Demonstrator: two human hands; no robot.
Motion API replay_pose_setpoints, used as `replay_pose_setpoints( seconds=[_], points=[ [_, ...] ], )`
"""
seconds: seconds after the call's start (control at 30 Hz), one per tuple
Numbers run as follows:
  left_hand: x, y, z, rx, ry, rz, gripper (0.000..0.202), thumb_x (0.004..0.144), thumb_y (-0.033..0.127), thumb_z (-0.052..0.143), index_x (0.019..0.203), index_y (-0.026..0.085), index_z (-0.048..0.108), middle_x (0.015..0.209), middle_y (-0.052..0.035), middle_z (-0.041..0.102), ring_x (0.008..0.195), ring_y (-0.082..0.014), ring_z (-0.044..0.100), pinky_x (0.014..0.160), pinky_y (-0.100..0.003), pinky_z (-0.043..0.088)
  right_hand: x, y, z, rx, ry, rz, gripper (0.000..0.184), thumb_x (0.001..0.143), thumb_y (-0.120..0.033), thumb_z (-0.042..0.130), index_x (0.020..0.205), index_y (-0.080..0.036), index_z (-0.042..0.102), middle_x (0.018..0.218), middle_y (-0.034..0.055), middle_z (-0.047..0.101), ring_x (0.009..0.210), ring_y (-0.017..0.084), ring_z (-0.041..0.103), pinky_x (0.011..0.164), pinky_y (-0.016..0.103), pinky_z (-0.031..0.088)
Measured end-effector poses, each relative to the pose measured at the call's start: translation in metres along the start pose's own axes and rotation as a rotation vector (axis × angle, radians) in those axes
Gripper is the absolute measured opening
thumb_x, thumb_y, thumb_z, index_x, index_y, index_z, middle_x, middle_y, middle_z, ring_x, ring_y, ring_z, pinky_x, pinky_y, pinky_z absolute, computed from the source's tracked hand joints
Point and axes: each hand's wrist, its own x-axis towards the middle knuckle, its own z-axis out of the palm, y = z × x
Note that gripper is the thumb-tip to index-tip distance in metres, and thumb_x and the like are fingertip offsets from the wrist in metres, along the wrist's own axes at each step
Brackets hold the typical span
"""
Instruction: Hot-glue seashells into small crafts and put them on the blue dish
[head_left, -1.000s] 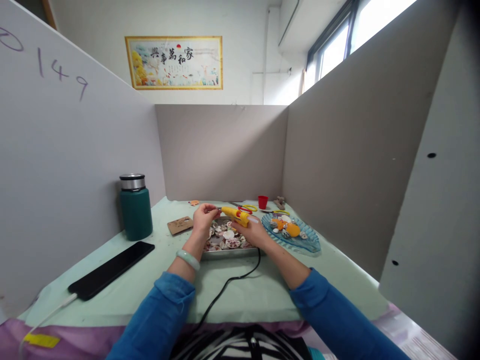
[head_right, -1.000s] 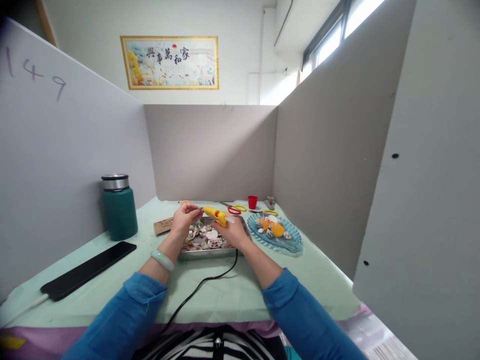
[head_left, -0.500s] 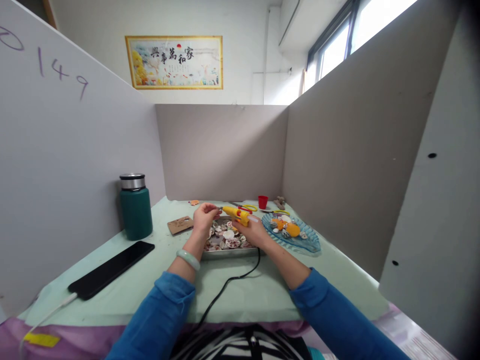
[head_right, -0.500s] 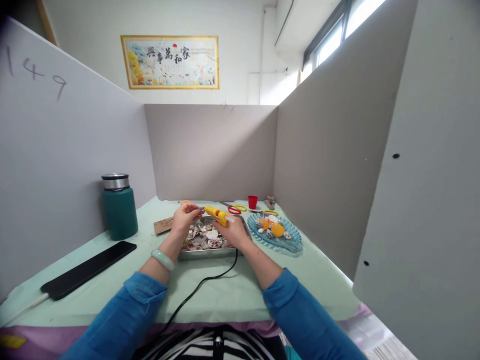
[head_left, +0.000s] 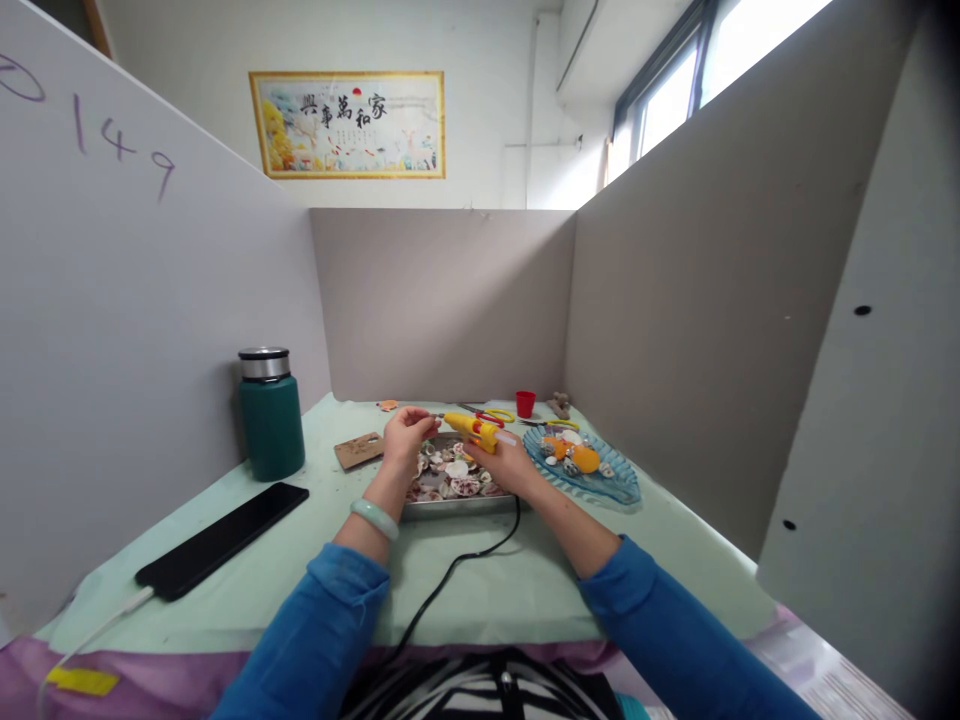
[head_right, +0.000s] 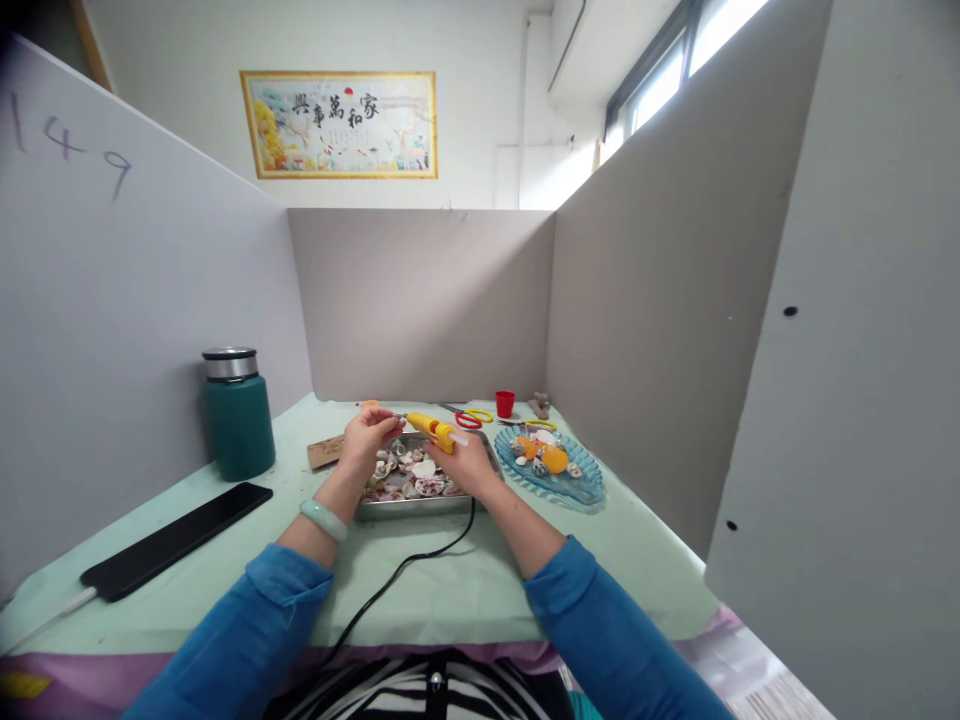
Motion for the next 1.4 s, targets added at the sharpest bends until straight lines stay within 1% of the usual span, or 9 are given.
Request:
replay_pose_setpoints(
  seconds=[0.2, 0.47, 0.63, 0.83, 0.97, 1.13, 1.4],
  points=[
    [0.000, 0.001, 0.000, -0.009, -0.005, -0.026, 0.031, 0.052, 0.015, 0.075, 0.073, 0.014, 0.052, 0.061, 0.0022, 0.059, 0.056, -0.0121, 0.062, 0.062, -0.026, 0.052, -0.002, -0.007, -0.002, -0.005, -0.026, -0.028, 0.029, 0.073, -0.041, 0.060, 0.088, -0.017, 0.065, 0.078, 0.0023, 0.067, 0.071, 0.017, 0.060, 0.065, 0.027, 0.047],
    [-0.002, 0.002, 0.000, -0.012, -0.005, -0.034, 0.031, 0.053, 0.015, 0.075, 0.073, 0.014, 0.051, 0.061, 0.0023, 0.059, 0.056, -0.0122, 0.063, 0.064, -0.027, 0.052, -0.001, -0.001, -0.001, -0.008, -0.006, -0.016, 0.030, 0.072, -0.044, 0.060, 0.089, -0.019, 0.064, 0.079, 0.0011, 0.067, 0.073, 0.018, 0.061, 0.066, 0.027, 0.047],
    [-0.003, 0.003, 0.001, 0.002, -0.008, -0.047, 0.030, 0.054, 0.014, 0.075, 0.072, 0.014, 0.051, 0.060, 0.0023, 0.058, 0.055, -0.0121, 0.062, 0.064, -0.027, 0.052, -0.002, -0.005, -0.002, -0.013, -0.025, -0.030, 0.028, 0.073, -0.043, 0.060, 0.087, -0.019, 0.064, 0.076, 0.0009, 0.066, 0.069, 0.017, 0.060, 0.063, 0.026, 0.046],
    [-0.002, 0.004, 0.001, -0.011, 0.020, -0.060, 0.033, 0.054, 0.014, 0.077, 0.073, 0.015, 0.051, 0.061, 0.0023, 0.058, 0.056, -0.0126, 0.062, 0.065, -0.029, 0.052, -0.002, -0.006, -0.003, -0.018, -0.019, -0.025, 0.028, 0.073, -0.042, 0.059, 0.087, -0.018, 0.064, 0.076, 0.0015, 0.066, 0.070, 0.017, 0.059, 0.064, 0.026, 0.046],
    [-0.002, 0.004, 0.000, -0.014, 0.008, -0.063, 0.032, 0.054, 0.013, 0.076, 0.072, 0.015, 0.050, 0.060, 0.0026, 0.058, 0.055, -0.0126, 0.062, 0.065, -0.029, 0.052, -0.003, -0.008, -0.003, -0.037, -0.008, -0.046, 0.027, 0.073, -0.041, 0.060, 0.086, -0.018, 0.065, 0.076, 0.0017, 0.066, 0.069, 0.017, 0.060, 0.065, 0.027, 0.046],
    [-0.003, 0.003, 0.001, 0.003, -0.016, -0.071, 0.029, 0.055, 0.013, 0.075, 0.072, 0.014, 0.051, 0.059, 0.0020, 0.058, 0.054, -0.0125, 0.062, 0.064, -0.028, 0.052, -0.004, -0.011, -0.004, -0.062, -0.014, -0.051, 0.026, 0.073, -0.041, 0.059, 0.084, -0.018, 0.066, 0.074, 0.0016, 0.066, 0.067, 0.017, 0.059, 0.062, 0.026, 0.045],
    [-0.003, 0.002, 0.001, 0.030, -0.039, -0.061, 0.030, 0.055, 0.015, 0.076, 0.072, 0.014, 0.051, 0.058, 0.0021, 0.058, 0.052, -0.0130, 0.061, 0.063, -0.029, 0.052, -0.002, -0.006, -0.003, -0.054, -0.015, -0.052, 0.029, 0.072, -0.044, 0.060, 0.086, -0.018, 0.066, 0.074, 0.0012, 0.065, 0.065, 0.016, 0.059, 0.061, 0.026, 0.045]
  ],
)
